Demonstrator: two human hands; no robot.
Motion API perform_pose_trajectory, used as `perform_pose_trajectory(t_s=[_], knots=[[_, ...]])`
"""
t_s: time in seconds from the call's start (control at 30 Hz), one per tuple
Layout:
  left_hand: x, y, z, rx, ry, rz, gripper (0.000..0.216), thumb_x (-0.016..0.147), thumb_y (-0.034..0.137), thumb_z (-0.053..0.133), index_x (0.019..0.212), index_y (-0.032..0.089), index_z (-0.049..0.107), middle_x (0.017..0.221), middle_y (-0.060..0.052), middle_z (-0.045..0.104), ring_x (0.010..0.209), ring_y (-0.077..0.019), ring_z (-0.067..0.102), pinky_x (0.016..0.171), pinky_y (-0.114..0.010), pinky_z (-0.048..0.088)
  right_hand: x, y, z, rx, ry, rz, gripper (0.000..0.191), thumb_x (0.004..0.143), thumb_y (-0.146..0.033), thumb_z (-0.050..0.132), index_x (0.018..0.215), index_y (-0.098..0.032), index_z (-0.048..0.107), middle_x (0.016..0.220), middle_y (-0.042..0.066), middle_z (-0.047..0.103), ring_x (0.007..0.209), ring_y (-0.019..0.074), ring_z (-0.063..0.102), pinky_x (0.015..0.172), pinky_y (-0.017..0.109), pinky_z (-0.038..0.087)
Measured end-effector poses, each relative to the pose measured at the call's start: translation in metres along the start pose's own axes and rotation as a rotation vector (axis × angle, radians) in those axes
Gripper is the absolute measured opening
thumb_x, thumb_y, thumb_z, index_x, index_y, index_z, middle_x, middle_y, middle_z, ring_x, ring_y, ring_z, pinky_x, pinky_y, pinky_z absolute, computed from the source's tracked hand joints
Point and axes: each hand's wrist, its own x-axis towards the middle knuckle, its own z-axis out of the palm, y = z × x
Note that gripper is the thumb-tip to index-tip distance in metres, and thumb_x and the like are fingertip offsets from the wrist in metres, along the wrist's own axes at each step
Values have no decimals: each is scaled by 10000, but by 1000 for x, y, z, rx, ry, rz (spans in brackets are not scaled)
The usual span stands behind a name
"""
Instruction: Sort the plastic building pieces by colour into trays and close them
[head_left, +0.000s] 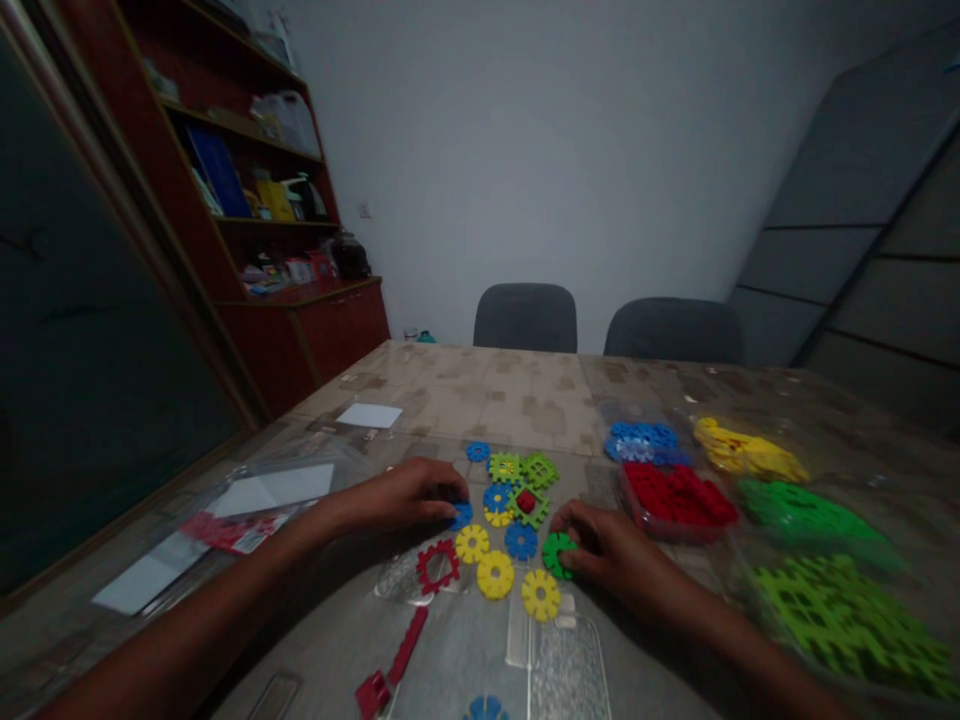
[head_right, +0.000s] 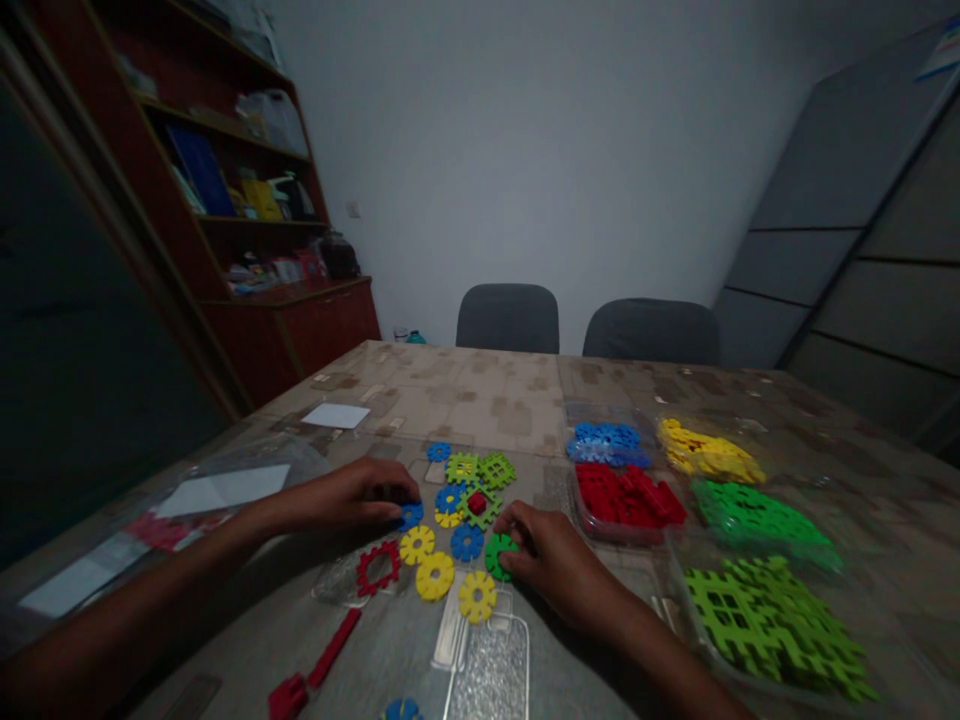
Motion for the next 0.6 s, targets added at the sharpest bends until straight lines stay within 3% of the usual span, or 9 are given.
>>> perform_pose_trajectory(t_s=[0.13, 0.27, 0.37, 0.47, 0.53, 0.6], knots=[[-2, 5, 0, -26, -24, 8, 223, 896, 268, 616, 1104, 200, 663, 1088, -75, 710, 953, -225, 660, 852, -338, 509, -2, -11, 4, 74, -19, 13, 256, 754, -52, 591, 968, -190, 623, 648, -80, 450, 607, 107, 431, 557, 218, 297], [-5, 6, 1, -125, -81, 7, 259, 890, 255, 633, 1144, 209, 651, 1143, -76, 702, 1022, -230, 663, 901, -345, 507, -15, -30, 19, 80, -119, -5, 310, 724, -30, 596, 966, -206, 677, 659, -72, 512, 608, 103, 462, 559, 218, 315], [-6, 6, 1, -154, -94, 30, 259, 906, 230, 610, 1161, 218, 648, 1162, -71, 701, 1040, -224, 662, 910, -334, 504, -29, -44, 32, 13, -221, -9, 392, 717, -45, 652, 1050, -241, 716, 821, -20, 661, 742, 144, 576, 658, 233, 407], [-5, 5, 2, -119, -81, 26, 252, 907, 215, 598, 1153, 222, 656, 1147, -64, 706, 1021, -216, 660, 901, -323, 503, -38, -54, 37, -29, -318, 0, 495, 731, -82, 715, 1195, -253, 691, 1103, 59, 718, 1013, 220, 633, 882, 291, 448], [-4, 5, 3, -94, -78, 13, 253, 898, 208, 601, 1143, 215, 664, 1145, -66, 703, 1020, -217, 657, 905, -319, 501, -38, -56, 35, -46, -311, 14, 470, 767, -119, 711, 1221, -238, 678, 1186, 86, 704, 1102, 236, 619, 947, 306, 426], [-4, 4, 4, -77, -75, 0, 260, 887, 206, 607, 1139, 200, 670, 1140, -75, 700, 1019, -226, 656, 906, -325, 501, -35, -57, 31, -81, -274, 31, 345, 801, -136, 669, 1135, -216, 700, 1132, 79, 716, 1057, 224, 632, 896, 288, 434]])
